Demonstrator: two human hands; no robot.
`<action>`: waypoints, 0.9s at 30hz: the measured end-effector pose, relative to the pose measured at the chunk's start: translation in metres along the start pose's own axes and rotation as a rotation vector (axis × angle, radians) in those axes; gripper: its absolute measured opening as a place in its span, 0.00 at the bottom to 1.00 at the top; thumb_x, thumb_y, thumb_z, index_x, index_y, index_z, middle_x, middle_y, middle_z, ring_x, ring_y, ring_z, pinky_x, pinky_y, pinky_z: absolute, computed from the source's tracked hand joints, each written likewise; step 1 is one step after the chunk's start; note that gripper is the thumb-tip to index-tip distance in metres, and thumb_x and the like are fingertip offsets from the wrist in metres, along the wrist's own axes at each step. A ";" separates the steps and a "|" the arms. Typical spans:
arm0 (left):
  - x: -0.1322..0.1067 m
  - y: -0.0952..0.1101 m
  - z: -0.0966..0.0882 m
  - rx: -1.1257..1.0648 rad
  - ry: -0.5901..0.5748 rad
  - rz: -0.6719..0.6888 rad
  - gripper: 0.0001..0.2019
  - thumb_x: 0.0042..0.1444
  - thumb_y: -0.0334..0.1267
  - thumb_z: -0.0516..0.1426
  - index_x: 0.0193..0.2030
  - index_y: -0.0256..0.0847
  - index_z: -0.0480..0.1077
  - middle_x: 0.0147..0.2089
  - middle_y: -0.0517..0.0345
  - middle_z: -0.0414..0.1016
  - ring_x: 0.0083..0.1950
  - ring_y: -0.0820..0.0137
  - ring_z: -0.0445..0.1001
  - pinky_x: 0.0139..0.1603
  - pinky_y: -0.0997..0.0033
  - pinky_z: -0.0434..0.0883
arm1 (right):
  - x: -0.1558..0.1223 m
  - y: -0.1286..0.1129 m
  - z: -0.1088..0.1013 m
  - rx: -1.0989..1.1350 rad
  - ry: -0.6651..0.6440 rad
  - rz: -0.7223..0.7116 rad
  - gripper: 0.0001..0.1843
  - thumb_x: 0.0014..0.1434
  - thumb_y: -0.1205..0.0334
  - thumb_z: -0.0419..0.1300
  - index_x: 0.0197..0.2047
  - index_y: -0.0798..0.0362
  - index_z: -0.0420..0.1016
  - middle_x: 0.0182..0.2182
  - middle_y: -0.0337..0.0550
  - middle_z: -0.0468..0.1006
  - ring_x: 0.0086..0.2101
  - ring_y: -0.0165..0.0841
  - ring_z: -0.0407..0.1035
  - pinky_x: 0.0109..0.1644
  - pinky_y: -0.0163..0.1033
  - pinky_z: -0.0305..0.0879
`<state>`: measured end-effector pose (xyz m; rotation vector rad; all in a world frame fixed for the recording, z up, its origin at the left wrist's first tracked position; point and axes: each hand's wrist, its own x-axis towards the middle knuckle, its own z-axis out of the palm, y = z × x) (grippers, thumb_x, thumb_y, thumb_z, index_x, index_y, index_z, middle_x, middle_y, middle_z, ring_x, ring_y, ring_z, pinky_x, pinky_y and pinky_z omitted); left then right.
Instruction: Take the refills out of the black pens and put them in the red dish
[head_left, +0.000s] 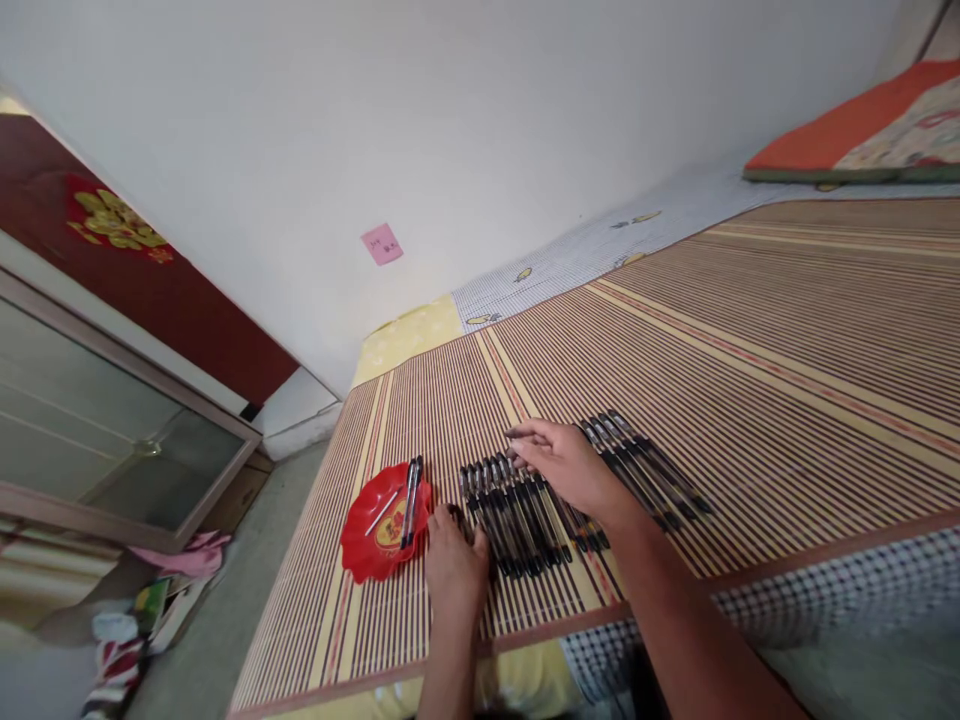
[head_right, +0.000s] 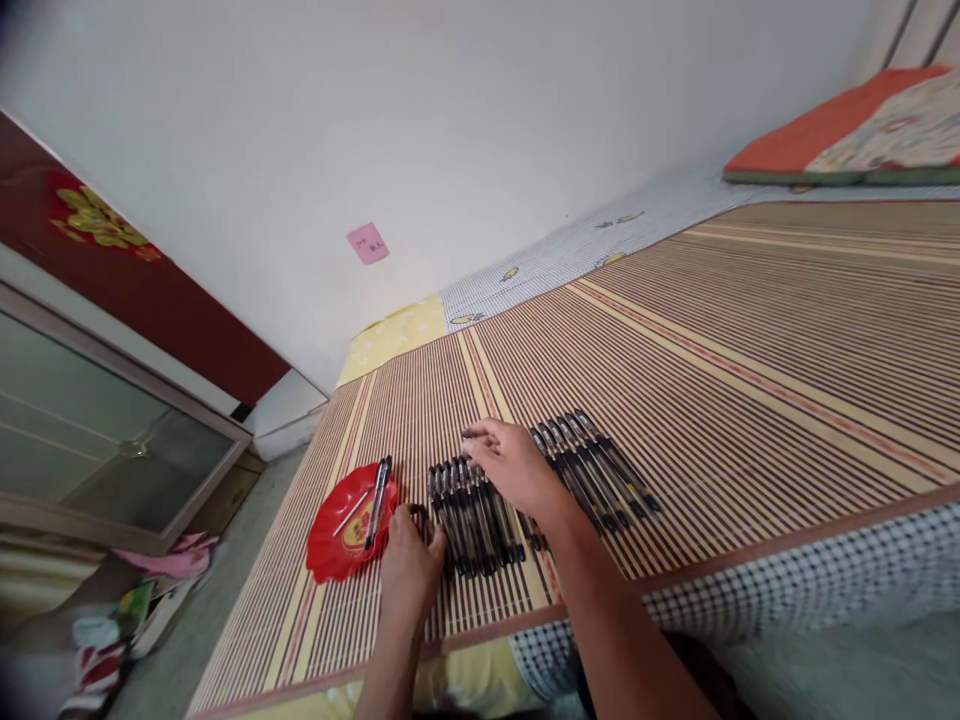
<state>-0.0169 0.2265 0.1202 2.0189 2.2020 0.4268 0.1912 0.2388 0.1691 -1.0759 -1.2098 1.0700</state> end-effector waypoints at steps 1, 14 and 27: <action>0.000 0.001 -0.002 0.002 -0.003 -0.003 0.15 0.61 0.35 0.57 0.52 0.39 0.59 0.53 0.43 0.70 0.52 0.56 0.76 0.46 0.63 0.70 | 0.000 -0.001 0.000 -0.002 0.002 0.002 0.13 0.62 0.58 0.58 0.47 0.55 0.76 0.36 0.46 0.80 0.36 0.34 0.77 0.43 0.40 0.73; -0.007 -0.016 -0.008 -0.056 0.030 -0.038 0.17 0.54 0.33 0.62 0.49 0.37 0.63 0.46 0.45 0.74 0.49 0.58 0.76 0.46 0.64 0.68 | 0.000 -0.002 -0.003 0.003 0.017 0.026 0.14 0.61 0.59 0.58 0.47 0.55 0.77 0.36 0.48 0.80 0.35 0.36 0.78 0.42 0.41 0.74; -0.010 -0.018 -0.027 0.146 -0.192 -0.112 0.07 0.58 0.37 0.58 0.39 0.37 0.73 0.40 0.44 0.81 0.44 0.55 0.79 0.39 0.65 0.64 | -0.001 0.001 -0.003 -0.047 -0.010 0.054 0.16 0.63 0.58 0.58 0.51 0.55 0.76 0.39 0.49 0.80 0.37 0.34 0.78 0.45 0.42 0.74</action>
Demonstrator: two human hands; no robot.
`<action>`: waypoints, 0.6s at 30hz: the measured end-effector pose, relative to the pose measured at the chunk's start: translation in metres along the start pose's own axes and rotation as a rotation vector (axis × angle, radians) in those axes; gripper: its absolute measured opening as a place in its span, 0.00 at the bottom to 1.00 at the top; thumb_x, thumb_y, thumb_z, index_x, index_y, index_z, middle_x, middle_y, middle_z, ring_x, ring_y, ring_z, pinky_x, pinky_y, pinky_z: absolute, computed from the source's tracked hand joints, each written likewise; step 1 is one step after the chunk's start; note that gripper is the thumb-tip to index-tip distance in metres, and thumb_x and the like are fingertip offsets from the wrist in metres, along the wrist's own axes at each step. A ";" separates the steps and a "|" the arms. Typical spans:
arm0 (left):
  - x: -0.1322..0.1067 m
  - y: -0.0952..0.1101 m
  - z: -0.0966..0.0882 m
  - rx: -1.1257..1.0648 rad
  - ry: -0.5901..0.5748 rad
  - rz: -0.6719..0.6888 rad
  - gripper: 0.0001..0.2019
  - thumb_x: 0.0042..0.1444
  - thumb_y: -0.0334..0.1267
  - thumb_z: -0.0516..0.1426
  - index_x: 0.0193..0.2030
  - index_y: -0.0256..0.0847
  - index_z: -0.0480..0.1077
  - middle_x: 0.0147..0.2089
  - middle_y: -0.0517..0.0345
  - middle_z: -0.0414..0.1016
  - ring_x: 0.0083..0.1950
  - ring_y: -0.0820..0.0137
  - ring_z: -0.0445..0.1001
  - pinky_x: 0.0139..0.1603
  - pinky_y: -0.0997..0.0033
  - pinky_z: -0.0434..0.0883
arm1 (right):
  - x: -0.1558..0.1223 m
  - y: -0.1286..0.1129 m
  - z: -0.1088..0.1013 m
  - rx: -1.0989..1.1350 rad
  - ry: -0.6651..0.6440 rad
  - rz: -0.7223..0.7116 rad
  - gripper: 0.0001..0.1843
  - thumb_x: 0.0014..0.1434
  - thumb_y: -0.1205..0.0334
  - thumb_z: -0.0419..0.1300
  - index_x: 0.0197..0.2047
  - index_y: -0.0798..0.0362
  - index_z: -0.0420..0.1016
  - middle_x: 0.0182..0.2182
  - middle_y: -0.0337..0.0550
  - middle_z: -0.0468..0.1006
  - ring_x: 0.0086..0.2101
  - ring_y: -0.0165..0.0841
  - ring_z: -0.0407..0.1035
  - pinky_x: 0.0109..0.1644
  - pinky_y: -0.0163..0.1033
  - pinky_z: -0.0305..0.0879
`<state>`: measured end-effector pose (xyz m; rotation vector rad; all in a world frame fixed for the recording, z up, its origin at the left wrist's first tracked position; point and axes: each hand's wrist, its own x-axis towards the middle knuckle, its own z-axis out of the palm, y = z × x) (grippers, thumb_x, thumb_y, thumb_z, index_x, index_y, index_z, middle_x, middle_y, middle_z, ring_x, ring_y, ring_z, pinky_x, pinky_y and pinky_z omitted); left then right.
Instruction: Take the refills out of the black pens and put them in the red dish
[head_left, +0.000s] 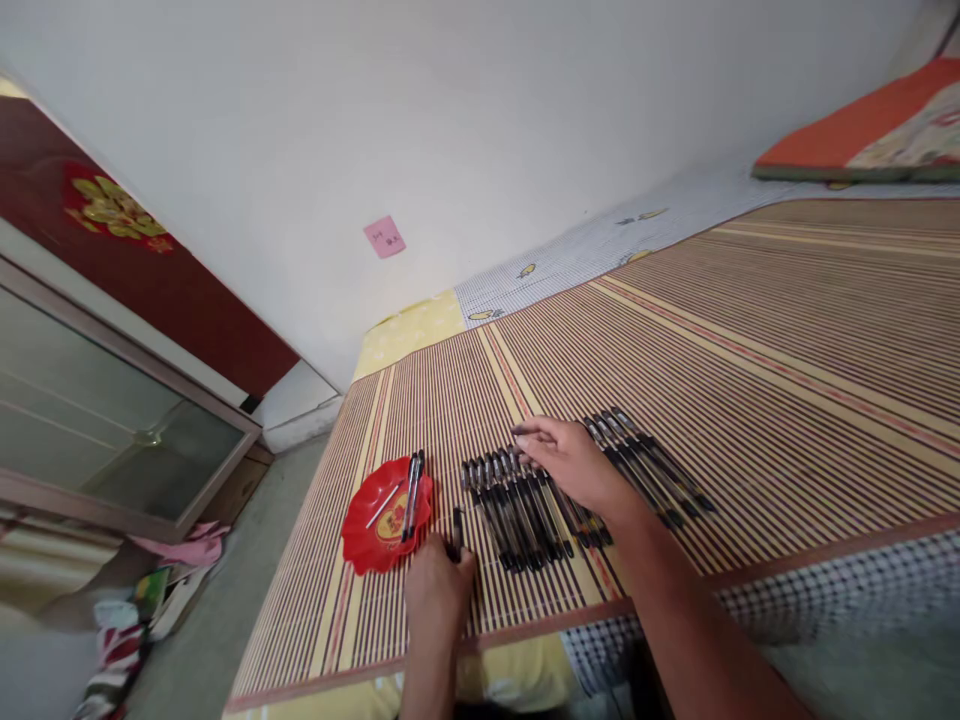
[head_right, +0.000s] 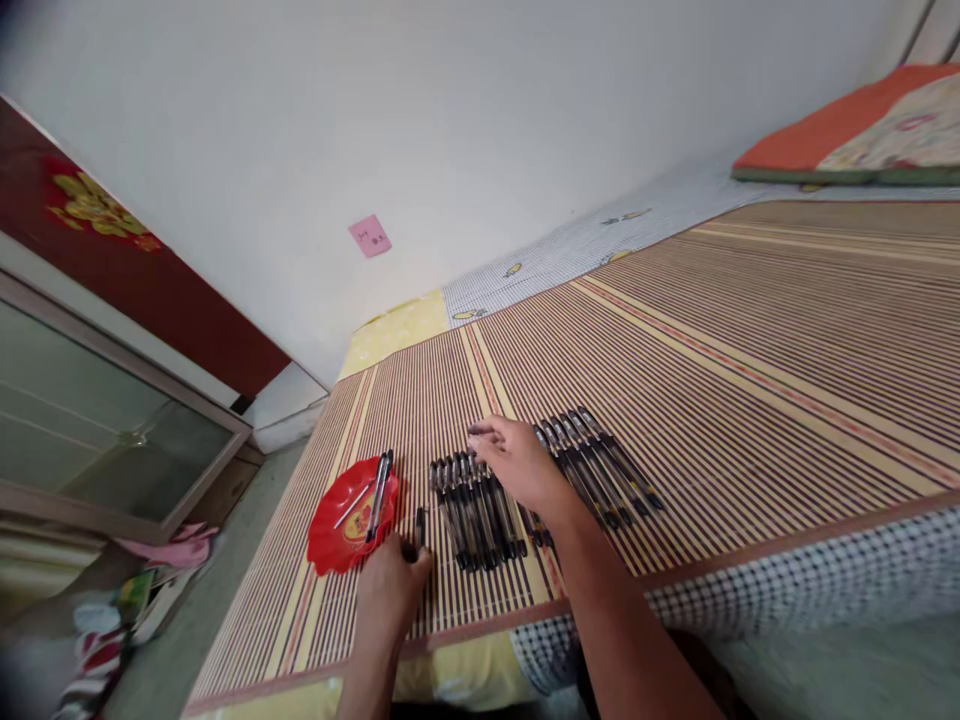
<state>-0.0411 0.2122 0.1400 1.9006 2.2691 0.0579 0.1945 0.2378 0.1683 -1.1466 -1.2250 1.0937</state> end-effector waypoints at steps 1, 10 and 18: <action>0.000 0.000 0.001 0.009 0.007 0.004 0.07 0.58 0.37 0.58 0.40 0.36 0.73 0.40 0.43 0.81 0.44 0.55 0.79 0.40 0.65 0.64 | 0.000 0.001 0.000 0.004 0.007 -0.006 0.15 0.63 0.58 0.58 0.50 0.55 0.76 0.39 0.48 0.80 0.37 0.34 0.78 0.45 0.42 0.74; 0.002 0.001 0.009 0.004 0.083 0.043 0.09 0.59 0.35 0.55 0.42 0.33 0.71 0.41 0.40 0.80 0.45 0.53 0.79 0.42 0.63 0.65 | 0.005 0.013 0.008 0.034 0.013 -0.023 0.14 0.60 0.58 0.60 0.46 0.56 0.76 0.34 0.45 0.78 0.35 0.34 0.77 0.44 0.42 0.74; 0.001 -0.015 0.020 -0.226 0.217 0.117 0.03 0.55 0.33 0.55 0.35 0.38 0.68 0.32 0.47 0.76 0.35 0.58 0.75 0.36 0.64 0.63 | 0.005 0.022 0.019 -0.148 -0.017 -0.066 0.10 0.58 0.61 0.60 0.41 0.55 0.79 0.33 0.44 0.81 0.36 0.35 0.75 0.43 0.39 0.71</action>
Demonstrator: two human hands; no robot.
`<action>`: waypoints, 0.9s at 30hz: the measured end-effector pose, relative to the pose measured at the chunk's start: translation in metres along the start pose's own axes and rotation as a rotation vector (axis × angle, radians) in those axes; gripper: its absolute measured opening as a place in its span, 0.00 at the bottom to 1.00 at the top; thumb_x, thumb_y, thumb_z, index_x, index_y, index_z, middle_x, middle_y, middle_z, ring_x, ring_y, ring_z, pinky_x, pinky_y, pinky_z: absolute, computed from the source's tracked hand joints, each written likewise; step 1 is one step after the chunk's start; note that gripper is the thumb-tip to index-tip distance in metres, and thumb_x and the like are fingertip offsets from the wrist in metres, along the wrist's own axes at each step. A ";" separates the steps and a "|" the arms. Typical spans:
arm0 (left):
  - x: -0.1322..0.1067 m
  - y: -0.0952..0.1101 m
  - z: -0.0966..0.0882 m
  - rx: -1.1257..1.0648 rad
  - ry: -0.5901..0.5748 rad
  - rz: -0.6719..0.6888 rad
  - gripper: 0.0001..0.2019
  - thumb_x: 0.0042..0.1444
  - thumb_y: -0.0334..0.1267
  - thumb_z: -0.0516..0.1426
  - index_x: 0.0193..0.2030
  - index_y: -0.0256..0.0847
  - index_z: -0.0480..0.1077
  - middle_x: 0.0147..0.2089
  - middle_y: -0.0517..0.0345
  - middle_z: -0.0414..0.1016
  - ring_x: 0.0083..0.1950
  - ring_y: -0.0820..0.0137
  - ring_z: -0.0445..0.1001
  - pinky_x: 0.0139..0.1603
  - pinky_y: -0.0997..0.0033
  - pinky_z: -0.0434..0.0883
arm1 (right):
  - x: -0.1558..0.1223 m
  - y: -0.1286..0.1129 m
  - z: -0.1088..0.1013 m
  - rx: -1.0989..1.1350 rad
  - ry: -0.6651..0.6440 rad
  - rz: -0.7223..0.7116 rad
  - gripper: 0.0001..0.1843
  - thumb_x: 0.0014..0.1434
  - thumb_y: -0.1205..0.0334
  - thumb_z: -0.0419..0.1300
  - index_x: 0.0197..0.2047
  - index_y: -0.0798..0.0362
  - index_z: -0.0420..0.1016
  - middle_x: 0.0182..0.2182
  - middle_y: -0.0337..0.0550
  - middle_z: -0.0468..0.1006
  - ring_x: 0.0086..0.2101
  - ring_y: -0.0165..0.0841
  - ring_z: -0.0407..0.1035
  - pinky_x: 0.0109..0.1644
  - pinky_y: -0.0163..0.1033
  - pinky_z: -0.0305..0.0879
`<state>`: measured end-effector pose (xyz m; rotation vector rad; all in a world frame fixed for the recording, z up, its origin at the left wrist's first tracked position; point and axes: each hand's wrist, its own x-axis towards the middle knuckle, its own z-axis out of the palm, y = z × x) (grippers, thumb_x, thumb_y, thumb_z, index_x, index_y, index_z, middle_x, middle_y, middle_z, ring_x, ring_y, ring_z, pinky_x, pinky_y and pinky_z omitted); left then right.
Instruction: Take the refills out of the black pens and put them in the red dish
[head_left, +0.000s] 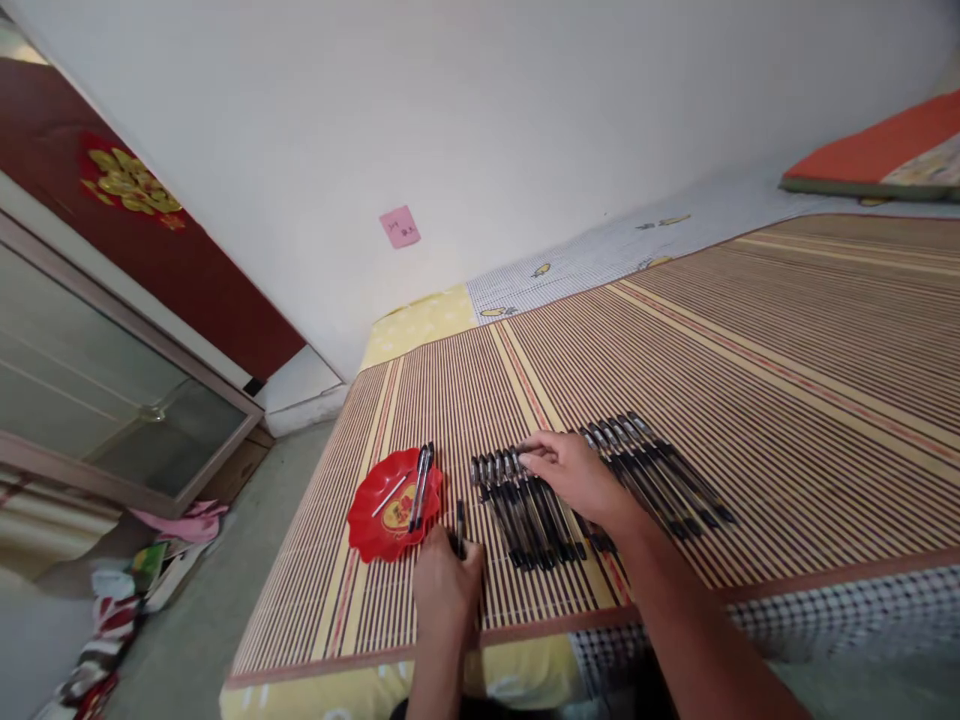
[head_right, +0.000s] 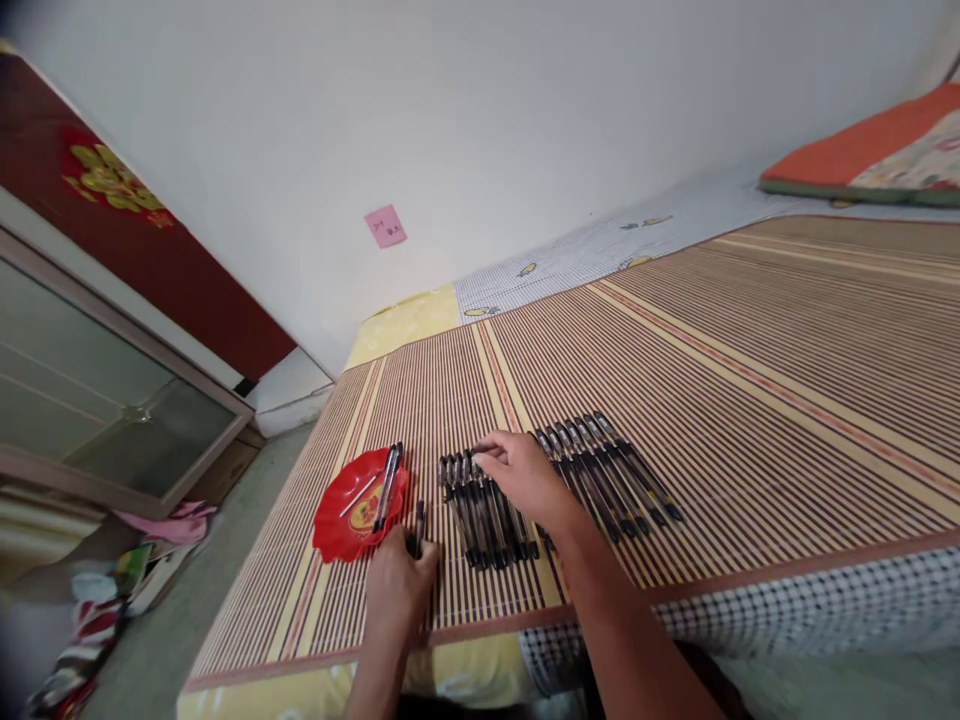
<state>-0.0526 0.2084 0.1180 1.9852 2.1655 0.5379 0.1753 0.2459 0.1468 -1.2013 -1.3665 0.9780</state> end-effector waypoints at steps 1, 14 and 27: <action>-0.002 -0.003 0.000 -0.095 0.034 -0.002 0.01 0.54 0.34 0.55 0.33 0.40 0.67 0.29 0.51 0.74 0.31 0.61 0.73 0.34 0.66 0.62 | -0.001 0.001 0.004 -0.031 -0.012 -0.005 0.10 0.58 0.62 0.60 0.41 0.54 0.79 0.33 0.44 0.81 0.35 0.35 0.75 0.42 0.39 0.70; -0.006 -0.009 0.001 -1.931 -0.322 -0.295 0.22 0.50 0.42 0.69 0.30 0.40 0.57 0.21 0.73 0.53 0.18 0.85 0.46 0.19 0.82 0.45 | 0.001 -0.014 0.073 -0.885 -0.238 -0.072 0.09 0.64 0.67 0.57 0.42 0.55 0.79 0.43 0.49 0.77 0.40 0.36 0.74 0.43 0.36 0.63; -0.011 -0.010 -0.002 -2.131 -0.427 -0.223 0.16 0.54 0.38 0.67 0.36 0.39 0.61 0.20 0.73 0.54 0.17 0.84 0.42 0.20 0.79 0.41 | 0.009 -0.023 0.098 -1.158 -0.405 -0.048 0.12 0.63 0.73 0.53 0.39 0.57 0.79 0.42 0.55 0.79 0.42 0.40 0.76 0.42 0.38 0.64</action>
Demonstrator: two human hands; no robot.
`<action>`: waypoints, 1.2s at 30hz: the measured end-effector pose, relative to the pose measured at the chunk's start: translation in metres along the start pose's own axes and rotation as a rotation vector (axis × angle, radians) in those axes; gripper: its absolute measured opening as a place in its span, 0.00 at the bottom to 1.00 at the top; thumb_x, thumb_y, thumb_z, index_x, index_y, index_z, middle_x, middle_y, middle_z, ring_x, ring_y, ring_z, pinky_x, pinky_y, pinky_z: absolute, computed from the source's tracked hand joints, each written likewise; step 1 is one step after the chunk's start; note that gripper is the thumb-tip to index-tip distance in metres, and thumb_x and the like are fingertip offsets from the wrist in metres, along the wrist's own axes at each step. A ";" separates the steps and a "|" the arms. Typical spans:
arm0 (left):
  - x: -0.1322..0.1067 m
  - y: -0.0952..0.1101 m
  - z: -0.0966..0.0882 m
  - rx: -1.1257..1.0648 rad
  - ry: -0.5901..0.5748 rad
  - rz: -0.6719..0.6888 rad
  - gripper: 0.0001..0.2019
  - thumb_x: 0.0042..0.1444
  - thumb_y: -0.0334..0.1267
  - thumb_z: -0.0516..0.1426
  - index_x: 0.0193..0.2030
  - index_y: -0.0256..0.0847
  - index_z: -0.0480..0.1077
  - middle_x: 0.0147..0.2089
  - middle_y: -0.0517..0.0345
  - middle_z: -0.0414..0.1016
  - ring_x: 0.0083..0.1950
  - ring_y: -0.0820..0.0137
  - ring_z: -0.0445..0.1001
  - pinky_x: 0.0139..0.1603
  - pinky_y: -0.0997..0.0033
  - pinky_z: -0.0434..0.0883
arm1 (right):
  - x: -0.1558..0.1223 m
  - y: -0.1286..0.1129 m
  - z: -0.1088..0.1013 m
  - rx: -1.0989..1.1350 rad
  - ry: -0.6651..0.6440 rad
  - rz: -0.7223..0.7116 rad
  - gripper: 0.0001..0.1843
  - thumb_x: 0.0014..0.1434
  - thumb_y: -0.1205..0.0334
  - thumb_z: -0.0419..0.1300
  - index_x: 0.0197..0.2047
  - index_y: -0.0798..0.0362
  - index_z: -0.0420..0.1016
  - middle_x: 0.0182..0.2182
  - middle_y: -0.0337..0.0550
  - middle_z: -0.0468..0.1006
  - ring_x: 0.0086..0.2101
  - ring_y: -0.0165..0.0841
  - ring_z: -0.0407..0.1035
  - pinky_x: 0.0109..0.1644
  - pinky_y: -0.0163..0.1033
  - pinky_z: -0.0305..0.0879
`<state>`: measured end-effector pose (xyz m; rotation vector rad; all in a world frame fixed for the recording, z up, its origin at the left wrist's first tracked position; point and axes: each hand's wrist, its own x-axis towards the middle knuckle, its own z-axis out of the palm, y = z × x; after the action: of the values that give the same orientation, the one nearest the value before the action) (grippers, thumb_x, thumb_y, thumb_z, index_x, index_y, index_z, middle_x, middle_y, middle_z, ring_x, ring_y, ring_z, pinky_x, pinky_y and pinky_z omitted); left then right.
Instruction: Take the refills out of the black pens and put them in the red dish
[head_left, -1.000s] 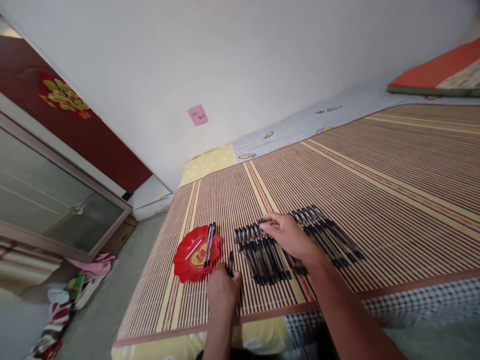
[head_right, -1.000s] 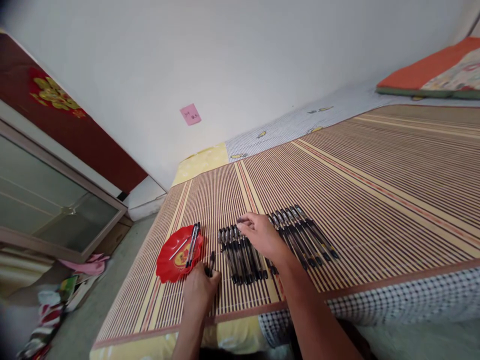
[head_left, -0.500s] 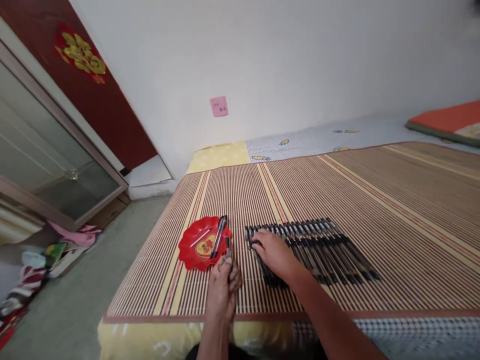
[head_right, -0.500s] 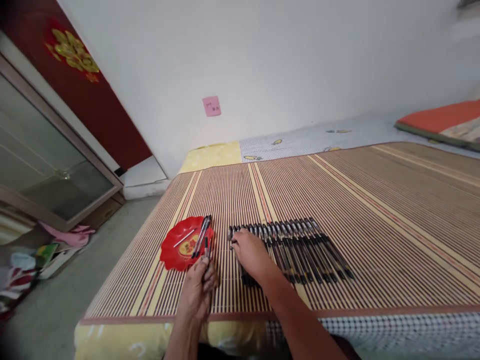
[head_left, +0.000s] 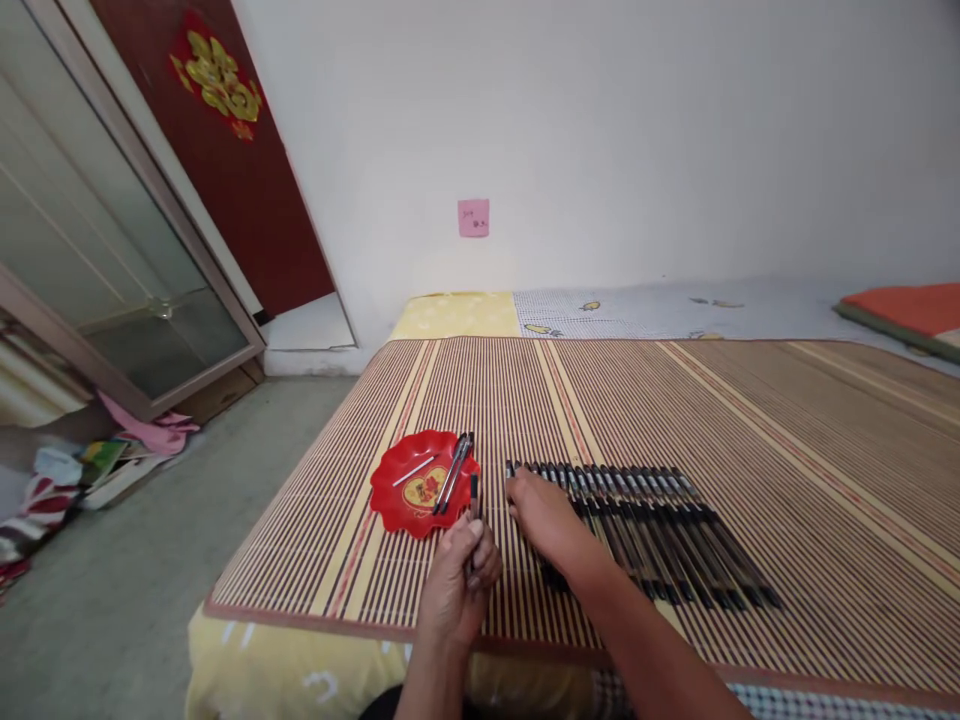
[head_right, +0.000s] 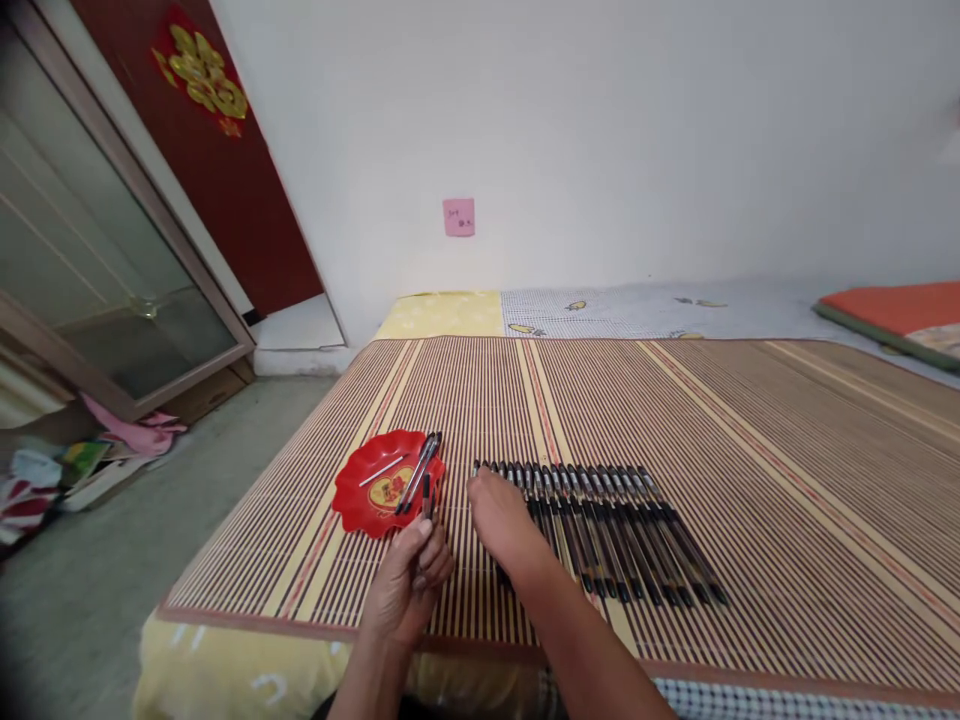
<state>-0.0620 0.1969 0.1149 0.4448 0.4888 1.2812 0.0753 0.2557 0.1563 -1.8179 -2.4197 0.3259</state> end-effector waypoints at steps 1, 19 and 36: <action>0.000 0.000 0.000 -0.001 0.003 0.004 0.16 0.54 0.39 0.67 0.36 0.39 0.61 0.20 0.73 0.54 0.17 0.84 0.42 0.20 0.79 0.41 | 0.000 -0.001 0.001 0.001 -0.001 -0.006 0.12 0.63 0.73 0.53 0.39 0.57 0.79 0.42 0.54 0.79 0.42 0.40 0.76 0.42 0.38 0.64; -0.001 -0.005 -0.002 0.049 0.069 -0.002 0.21 0.48 0.38 0.71 0.40 0.38 0.64 0.23 0.71 0.55 0.21 0.82 0.50 0.23 0.82 0.51 | -0.012 0.009 0.008 0.576 0.173 -0.092 0.13 0.58 0.73 0.54 0.42 0.54 0.78 0.41 0.48 0.77 0.41 0.36 0.73 0.48 0.39 0.66; 0.000 -0.021 0.010 0.201 0.134 -0.053 0.25 0.40 0.40 0.74 0.37 0.38 0.65 0.24 0.71 0.59 0.20 0.84 0.50 0.18 0.83 0.47 | -0.037 0.028 -0.021 1.341 0.195 -0.056 0.09 0.53 0.58 0.63 0.37 0.52 0.78 0.33 0.41 0.80 0.35 0.32 0.74 0.42 0.39 0.70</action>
<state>-0.0400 0.1914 0.1113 0.5130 0.7420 1.2207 0.1164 0.2297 0.1726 -1.0320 -1.3726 1.2688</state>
